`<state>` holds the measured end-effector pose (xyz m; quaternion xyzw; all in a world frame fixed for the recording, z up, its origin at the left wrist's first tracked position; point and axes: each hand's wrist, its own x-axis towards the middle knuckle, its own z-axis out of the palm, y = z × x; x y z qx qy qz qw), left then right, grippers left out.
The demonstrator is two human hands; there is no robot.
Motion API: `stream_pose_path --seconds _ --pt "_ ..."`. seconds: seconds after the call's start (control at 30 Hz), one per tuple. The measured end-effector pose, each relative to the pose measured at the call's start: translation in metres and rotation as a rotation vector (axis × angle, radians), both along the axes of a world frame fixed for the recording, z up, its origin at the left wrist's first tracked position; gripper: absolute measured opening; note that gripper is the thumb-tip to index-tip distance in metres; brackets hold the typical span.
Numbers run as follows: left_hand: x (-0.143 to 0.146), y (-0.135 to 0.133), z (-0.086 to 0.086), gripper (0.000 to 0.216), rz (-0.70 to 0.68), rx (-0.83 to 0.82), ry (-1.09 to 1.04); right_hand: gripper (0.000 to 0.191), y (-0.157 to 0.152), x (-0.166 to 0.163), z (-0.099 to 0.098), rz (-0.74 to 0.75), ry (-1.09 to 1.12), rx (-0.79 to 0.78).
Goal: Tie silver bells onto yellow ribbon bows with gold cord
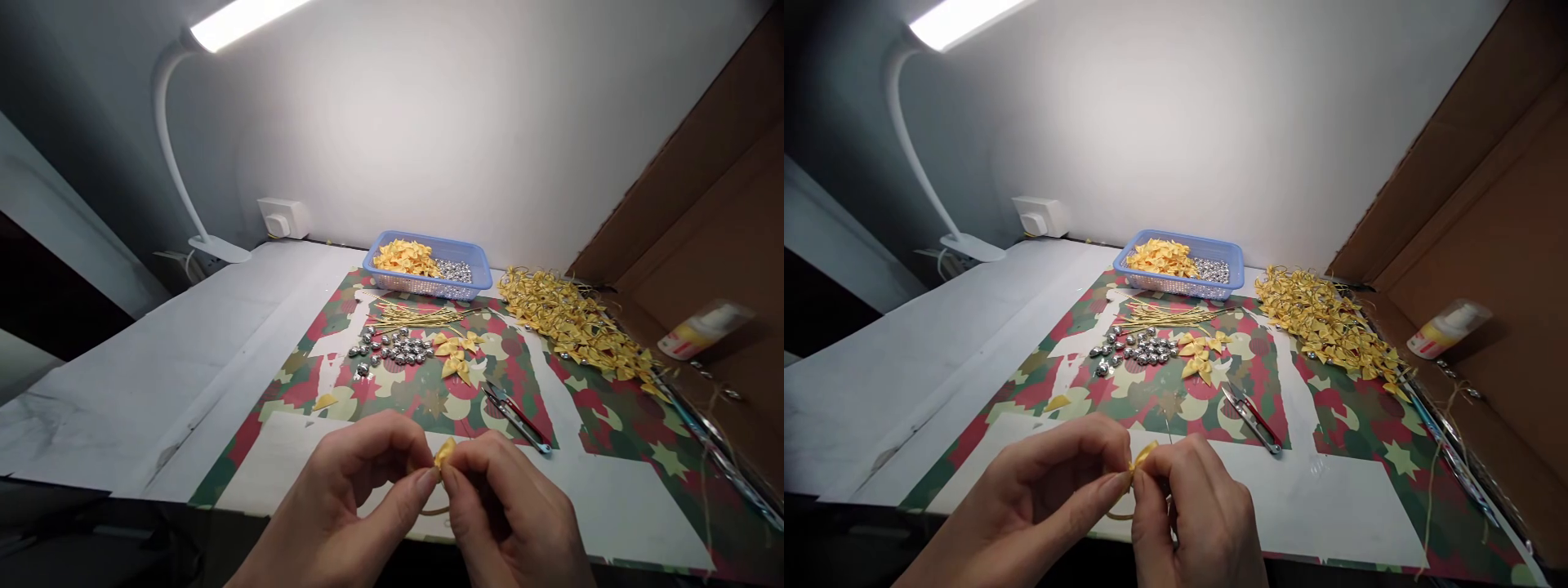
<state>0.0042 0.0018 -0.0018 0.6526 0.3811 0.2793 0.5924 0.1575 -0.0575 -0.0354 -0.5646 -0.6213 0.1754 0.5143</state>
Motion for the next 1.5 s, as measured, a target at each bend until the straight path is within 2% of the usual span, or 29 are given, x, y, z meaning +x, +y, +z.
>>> stream_pose_path --seconds 0.43,0.67,0.8,1.2,1.33,1.5 --pt "-0.002 0.000 0.000 0.021 0.024 0.056 0.048 0.016 0.001 -0.003 -0.004 -0.027 -0.015 0.022" --pt "0.000 0.000 -0.002 0.019 0.078 -0.060 -0.034 0.017 0.002 -0.003 -0.005 -0.040 -0.019 0.046" --pt "-0.002 0.004 -0.004 0.018 0.064 -0.120 -0.106 0.018 0.003 0.000 -0.005 0.013 0.023 0.017" --pt "-0.006 0.006 -0.007 0.013 0.058 -0.130 -0.115 0.017 0.006 -0.005 -0.012 0.017 0.048 0.031" --pt "-0.005 0.007 -0.004 0.013 0.068 -0.175 -0.131 0.017 0.005 -0.001 -0.006 0.039 0.056 -0.003" --pt "-0.005 0.008 -0.004 0.012 0.160 -0.285 -0.185 0.014 0.007 0.027 0.009 0.133 0.127 -0.085"
